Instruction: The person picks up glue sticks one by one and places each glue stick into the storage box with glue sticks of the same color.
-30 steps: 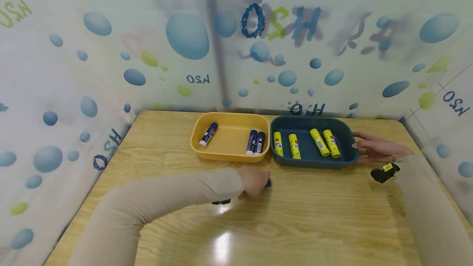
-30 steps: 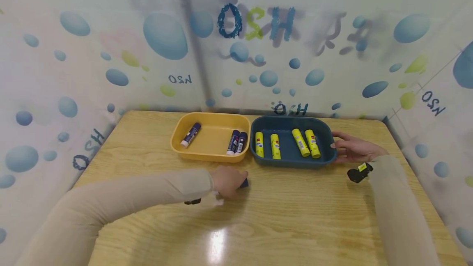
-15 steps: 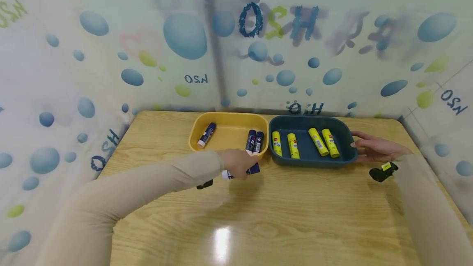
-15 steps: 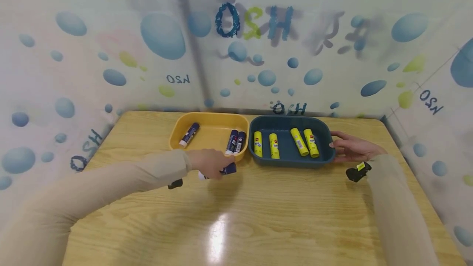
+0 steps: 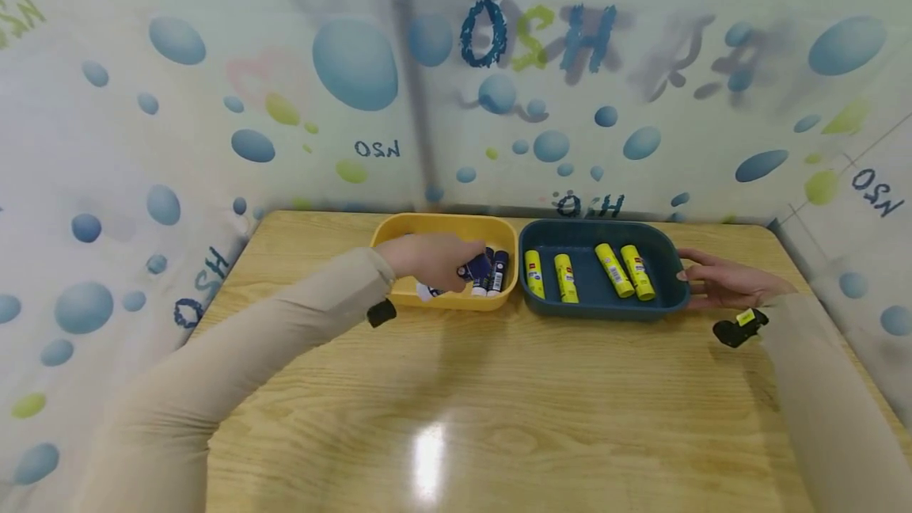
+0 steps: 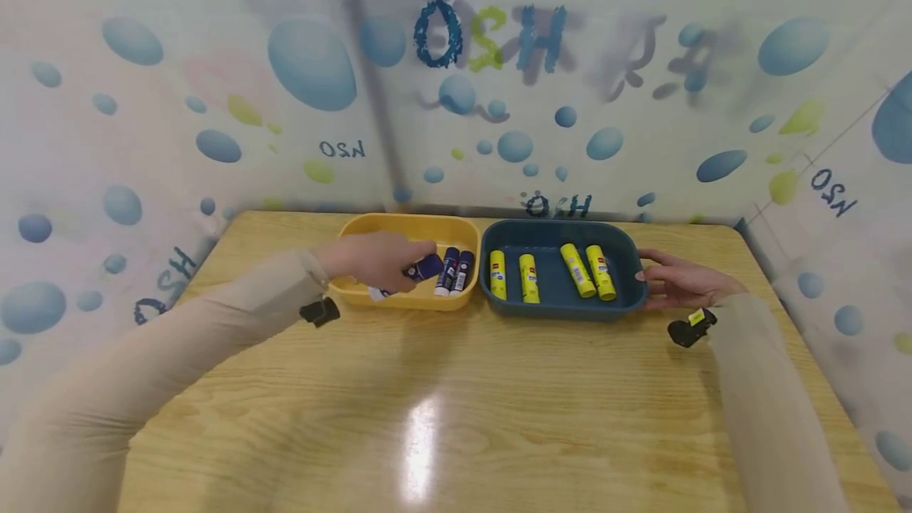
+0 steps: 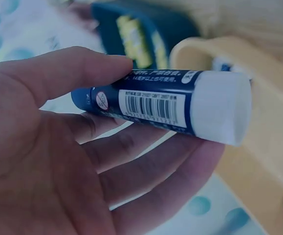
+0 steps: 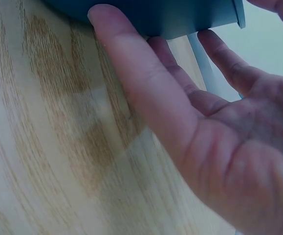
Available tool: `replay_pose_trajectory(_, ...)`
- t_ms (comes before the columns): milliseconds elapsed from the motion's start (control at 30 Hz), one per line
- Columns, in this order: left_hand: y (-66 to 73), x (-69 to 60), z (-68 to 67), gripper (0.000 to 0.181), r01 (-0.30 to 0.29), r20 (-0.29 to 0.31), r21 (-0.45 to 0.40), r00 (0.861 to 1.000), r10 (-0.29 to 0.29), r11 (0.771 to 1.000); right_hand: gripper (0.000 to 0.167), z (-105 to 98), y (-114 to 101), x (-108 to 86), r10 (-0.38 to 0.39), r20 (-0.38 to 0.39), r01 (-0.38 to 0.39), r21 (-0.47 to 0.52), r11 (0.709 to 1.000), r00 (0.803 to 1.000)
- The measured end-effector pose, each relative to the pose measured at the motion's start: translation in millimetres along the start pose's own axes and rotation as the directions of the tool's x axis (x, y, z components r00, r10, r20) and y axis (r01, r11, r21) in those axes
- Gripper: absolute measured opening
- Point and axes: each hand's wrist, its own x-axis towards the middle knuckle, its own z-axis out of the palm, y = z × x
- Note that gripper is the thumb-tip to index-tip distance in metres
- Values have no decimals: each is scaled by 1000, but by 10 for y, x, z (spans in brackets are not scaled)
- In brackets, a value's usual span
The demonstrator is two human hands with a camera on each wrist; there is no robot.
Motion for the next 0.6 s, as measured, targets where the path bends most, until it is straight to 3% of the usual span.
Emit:
replay_pose_trajectory(133,-77,-41,-143,30,-18,-51,-53,999,15,998,39,3,-1,0,0,-3,0,-4,1000,1000)
replay_pose_trajectory(267,-211,-46,-251,46,25,-59,-135,998,-34,991,38,6,-4,-7,1,-5,-1,2,1000,1000)
replay_pose_trajectory(400,-411,-13,-308,62,78,-9,-288,996,-84,955,39,4,-4,-16,5,-25,-5,1,1000,1000)
replay_pose_trajectory(600,-667,69,-321,75,160,25,-398,986,-164,903,40,-5,1,-7,1,-43,-2,-16,1000,999)
